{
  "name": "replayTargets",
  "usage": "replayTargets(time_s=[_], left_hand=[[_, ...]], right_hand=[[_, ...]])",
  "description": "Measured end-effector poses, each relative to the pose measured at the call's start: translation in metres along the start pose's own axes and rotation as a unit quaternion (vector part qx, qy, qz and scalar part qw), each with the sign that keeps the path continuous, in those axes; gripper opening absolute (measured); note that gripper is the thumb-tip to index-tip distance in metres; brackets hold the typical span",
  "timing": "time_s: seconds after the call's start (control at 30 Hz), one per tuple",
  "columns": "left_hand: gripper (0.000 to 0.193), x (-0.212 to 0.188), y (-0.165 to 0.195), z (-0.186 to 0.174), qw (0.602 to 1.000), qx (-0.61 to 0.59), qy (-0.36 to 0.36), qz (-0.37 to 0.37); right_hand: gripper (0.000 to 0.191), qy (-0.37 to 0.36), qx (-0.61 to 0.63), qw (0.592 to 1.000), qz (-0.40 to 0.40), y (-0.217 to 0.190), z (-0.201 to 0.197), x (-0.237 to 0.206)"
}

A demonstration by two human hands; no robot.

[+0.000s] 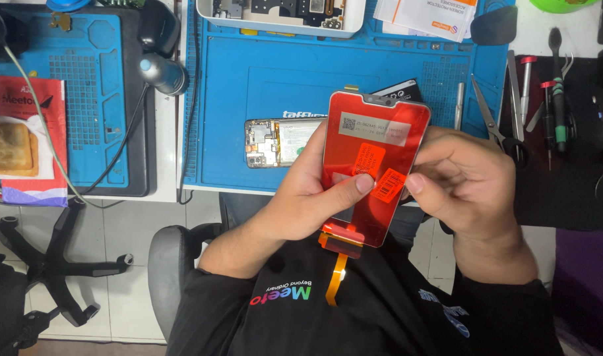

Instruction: The person tests a disassembled smartphone on a blue repair mat, then picks up a new replacement screen, peels its protective film, and trims the film edge with scissors. They then handle the phone chassis, work on its internals, and reposition the battery.

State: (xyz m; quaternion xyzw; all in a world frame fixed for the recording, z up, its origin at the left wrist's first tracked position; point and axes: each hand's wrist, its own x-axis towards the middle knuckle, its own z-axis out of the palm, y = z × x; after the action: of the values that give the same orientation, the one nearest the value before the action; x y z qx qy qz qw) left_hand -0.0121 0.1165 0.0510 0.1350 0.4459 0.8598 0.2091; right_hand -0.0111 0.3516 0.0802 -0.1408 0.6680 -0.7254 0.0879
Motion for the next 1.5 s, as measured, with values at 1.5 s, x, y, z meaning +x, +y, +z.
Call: replayTargets(time_s=[1.5], left_hand=[[0.063, 0.028, -0.021, -0.012, 0.99, -0.034, 0.122, -0.068]], right_hand=[[0.01, 0.227, -0.457, 0.86, -0.024, 0.014, -0.074, -0.025]])
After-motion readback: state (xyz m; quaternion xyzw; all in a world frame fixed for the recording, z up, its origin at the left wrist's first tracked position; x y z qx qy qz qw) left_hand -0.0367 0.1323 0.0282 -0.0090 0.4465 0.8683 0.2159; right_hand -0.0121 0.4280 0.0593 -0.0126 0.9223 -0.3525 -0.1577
